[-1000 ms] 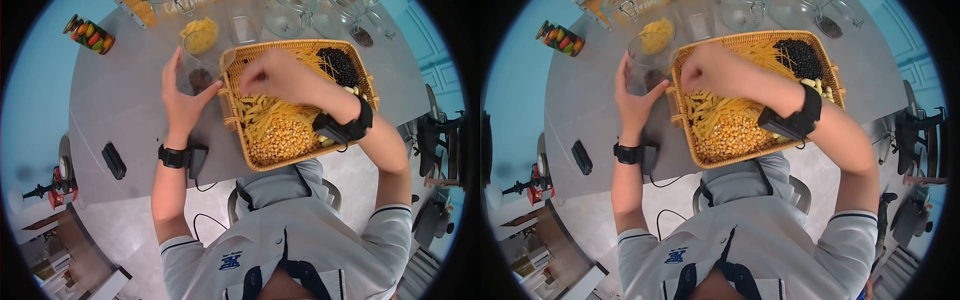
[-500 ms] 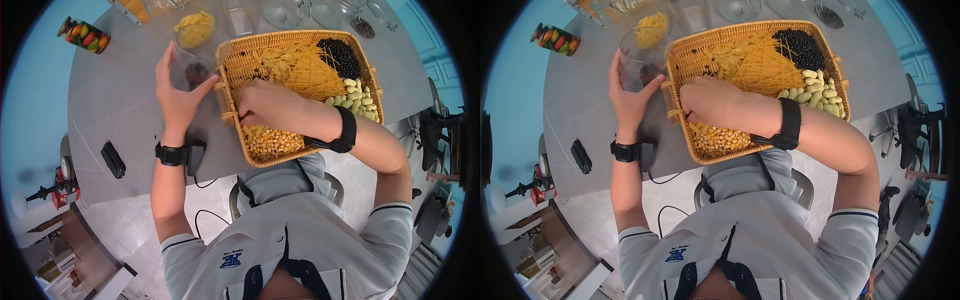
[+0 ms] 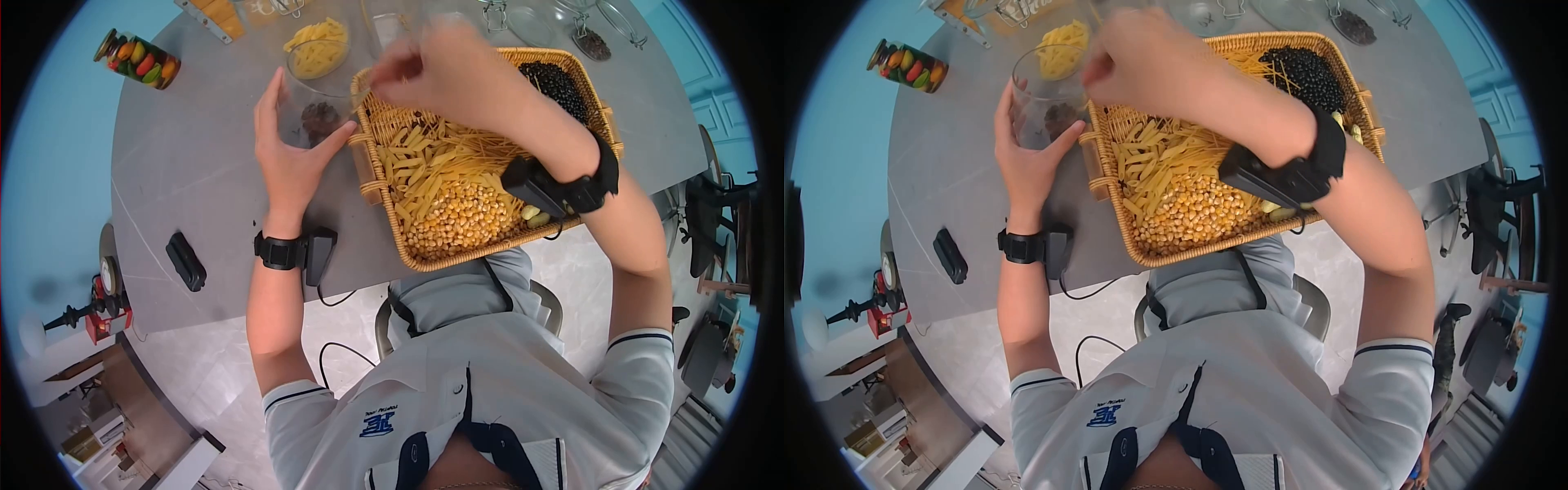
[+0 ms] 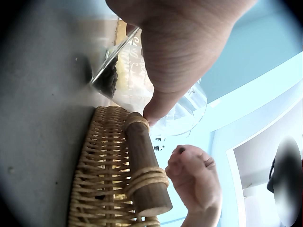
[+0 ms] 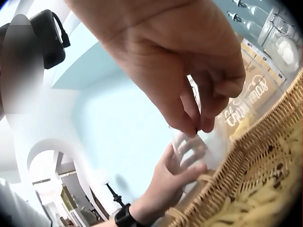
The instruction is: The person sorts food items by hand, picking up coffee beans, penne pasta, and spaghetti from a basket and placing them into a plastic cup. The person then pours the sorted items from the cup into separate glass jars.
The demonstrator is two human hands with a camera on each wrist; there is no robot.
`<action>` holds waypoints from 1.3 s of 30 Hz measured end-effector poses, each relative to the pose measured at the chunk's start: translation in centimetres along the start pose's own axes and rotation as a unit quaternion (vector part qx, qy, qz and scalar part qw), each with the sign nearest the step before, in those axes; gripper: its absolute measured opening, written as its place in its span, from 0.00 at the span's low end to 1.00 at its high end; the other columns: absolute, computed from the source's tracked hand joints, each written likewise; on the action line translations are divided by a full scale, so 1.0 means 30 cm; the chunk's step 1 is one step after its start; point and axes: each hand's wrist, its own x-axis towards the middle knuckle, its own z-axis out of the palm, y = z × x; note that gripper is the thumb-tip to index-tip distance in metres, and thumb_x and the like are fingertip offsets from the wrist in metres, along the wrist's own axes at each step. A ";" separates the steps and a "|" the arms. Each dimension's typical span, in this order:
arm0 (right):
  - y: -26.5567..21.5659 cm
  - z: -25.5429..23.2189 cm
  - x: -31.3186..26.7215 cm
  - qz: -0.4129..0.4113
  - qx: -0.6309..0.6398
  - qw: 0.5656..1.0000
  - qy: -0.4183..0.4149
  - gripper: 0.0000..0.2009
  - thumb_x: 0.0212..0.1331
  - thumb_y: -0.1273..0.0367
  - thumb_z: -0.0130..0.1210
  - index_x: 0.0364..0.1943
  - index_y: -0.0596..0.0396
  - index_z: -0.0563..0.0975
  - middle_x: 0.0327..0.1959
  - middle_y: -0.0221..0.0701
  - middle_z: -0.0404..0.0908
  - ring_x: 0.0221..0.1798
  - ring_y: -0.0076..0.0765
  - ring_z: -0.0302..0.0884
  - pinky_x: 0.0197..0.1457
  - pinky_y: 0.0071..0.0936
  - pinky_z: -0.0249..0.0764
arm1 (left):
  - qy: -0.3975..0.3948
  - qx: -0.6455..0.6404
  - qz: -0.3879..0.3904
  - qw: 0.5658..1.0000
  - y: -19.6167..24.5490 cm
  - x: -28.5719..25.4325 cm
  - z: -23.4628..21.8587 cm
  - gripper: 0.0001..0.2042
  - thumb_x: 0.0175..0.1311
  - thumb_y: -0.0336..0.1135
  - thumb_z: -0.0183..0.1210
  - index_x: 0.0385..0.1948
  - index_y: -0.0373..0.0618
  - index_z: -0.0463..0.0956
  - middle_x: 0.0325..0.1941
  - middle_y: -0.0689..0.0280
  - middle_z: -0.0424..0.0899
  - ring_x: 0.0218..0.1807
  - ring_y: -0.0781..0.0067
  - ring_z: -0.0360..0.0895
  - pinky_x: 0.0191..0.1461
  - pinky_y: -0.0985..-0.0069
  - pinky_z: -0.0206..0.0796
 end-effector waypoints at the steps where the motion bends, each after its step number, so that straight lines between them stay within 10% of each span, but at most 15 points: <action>1: -0.013 -0.006 0.038 0.033 0.032 0.999 -0.001 0.10 0.51 0.70 0.66 0.37 0.60 0.85 0.33 0.41 0.86 0.36 0.41 0.84 0.42 0.31 0.79 | 0.000 -0.001 0.001 1.000 -0.001 0.001 0.000 0.46 0.43 0.34 0.80 0.69 0.42 0.66 0.62 0.57 0.75 0.62 0.61 0.73 0.66 0.66 0.66; 3: -0.040 0.006 0.115 0.098 0.097 0.990 -0.002 0.17 0.49 0.71 0.66 0.43 0.66 0.81 0.38 0.49 0.84 0.41 0.50 0.84 0.46 0.36 0.79 | -0.023 0.001 -0.011 1.000 0.003 0.000 -0.007 0.46 0.46 0.34 0.79 0.70 0.42 0.62 0.68 0.54 0.73 0.68 0.58 0.70 0.70 0.60 0.62; 6: -0.009 0.082 0.143 -0.057 0.023 0.996 0.059 0.09 0.52 0.71 0.63 0.34 0.66 0.83 0.26 0.48 0.83 0.31 0.49 0.85 0.37 0.33 0.80 | -0.036 0.005 -0.027 0.999 0.015 0.002 -0.010 0.47 0.48 0.35 0.79 0.71 0.42 0.60 0.70 0.52 0.71 0.71 0.57 0.69 0.73 0.58 0.60; 12: 0.030 0.023 0.007 0.015 0.059 0.998 -0.010 0.07 0.53 0.70 0.65 0.35 0.58 0.87 0.29 0.36 0.88 0.30 0.31 0.84 0.38 0.26 0.78 | 0.000 -0.006 -0.003 1.000 -0.003 -0.001 0.002 0.46 0.42 0.35 0.81 0.69 0.42 0.66 0.63 0.57 0.74 0.62 0.60 0.73 0.66 0.65 0.66; 15: 0.019 -0.007 -0.073 0.037 0.058 0.964 -0.258 0.06 0.54 0.72 0.65 0.35 0.58 0.86 0.31 0.36 0.87 0.34 0.37 0.84 0.42 0.28 0.78 | 0.002 0.003 0.001 1.000 -0.005 -0.001 0.000 0.46 0.42 0.35 0.81 0.69 0.43 0.66 0.62 0.57 0.75 0.62 0.60 0.73 0.65 0.65 0.67; 18: 0.042 0.086 -0.143 0.012 0.029 0.950 -0.310 0.05 0.54 0.74 0.64 0.34 0.58 0.86 0.34 0.38 0.85 0.41 0.45 0.83 0.47 0.34 0.77 | 0.004 0.006 0.001 1.000 -0.006 -0.001 0.001 0.46 0.42 0.35 0.81 0.69 0.43 0.66 0.61 0.58 0.75 0.62 0.60 0.73 0.65 0.65 0.67; 39: 0.035 0.191 -0.179 -0.029 -0.122 0.970 -0.208 0.03 0.50 0.74 0.64 0.27 0.59 0.83 0.35 0.37 0.81 0.49 0.49 0.79 0.50 0.40 0.77 | 0.004 0.002 0.019 1.000 -0.013 0.002 0.002 0.46 0.43 0.35 0.80 0.69 0.43 0.65 0.61 0.57 0.75 0.62 0.61 0.73 0.65 0.65 0.67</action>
